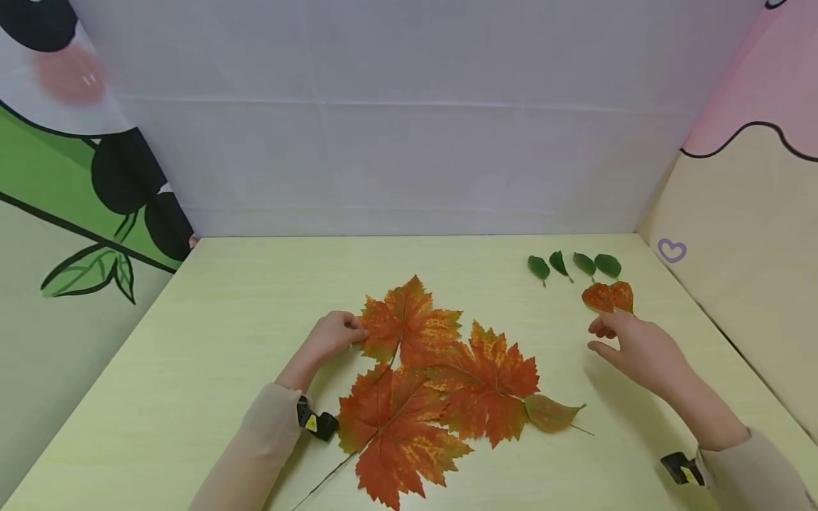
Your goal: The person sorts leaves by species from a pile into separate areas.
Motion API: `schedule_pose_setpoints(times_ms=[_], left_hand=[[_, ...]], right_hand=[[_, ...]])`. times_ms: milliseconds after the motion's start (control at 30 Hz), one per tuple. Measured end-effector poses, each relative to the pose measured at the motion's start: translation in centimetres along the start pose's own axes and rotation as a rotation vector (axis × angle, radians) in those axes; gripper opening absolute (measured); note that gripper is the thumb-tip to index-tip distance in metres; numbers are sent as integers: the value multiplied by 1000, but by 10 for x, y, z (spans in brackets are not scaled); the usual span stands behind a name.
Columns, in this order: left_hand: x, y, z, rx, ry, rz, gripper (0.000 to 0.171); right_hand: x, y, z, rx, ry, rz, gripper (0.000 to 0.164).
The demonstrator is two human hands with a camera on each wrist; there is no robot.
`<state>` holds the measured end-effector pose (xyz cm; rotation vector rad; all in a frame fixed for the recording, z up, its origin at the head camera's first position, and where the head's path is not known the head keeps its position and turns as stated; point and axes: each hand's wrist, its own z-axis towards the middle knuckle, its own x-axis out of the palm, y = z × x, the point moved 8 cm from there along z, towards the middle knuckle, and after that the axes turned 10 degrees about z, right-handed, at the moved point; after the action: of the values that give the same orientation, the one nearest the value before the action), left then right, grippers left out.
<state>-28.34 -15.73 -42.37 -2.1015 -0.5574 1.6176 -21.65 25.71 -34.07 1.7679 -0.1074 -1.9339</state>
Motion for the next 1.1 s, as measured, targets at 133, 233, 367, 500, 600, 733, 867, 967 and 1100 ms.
schedule_pose_setpoints(times_ms=[133,233,367,500,600,733,867,967,1100], left_hand=[[0,0,0,0,1,2,16],[0,0,1,1,2,1,16],[0,1,1,3,2,2,16],[0,1,2,4,2,-2,16],[1,1,3,6,2,0,16],[0,1,3,5,2,7,16],[0,1,2,-2,-1,3,16],[0,1,2,1,0,2,16],[-1,0,1,5,3,4,16]], right_hand=[[8,14,-7,-63,43,9,20],[17,25,-12,-119,105,24,20],[31,36,-19,-176,216,60,22],[43,43,-23,-196,295,94,29],[51,45,-24,-194,330,107,39],[59,49,-25,-219,348,89,50],[65,56,-23,-262,338,33,46],[70,61,-21,-275,340,-6,43],[75,67,-18,-269,363,-52,42]])
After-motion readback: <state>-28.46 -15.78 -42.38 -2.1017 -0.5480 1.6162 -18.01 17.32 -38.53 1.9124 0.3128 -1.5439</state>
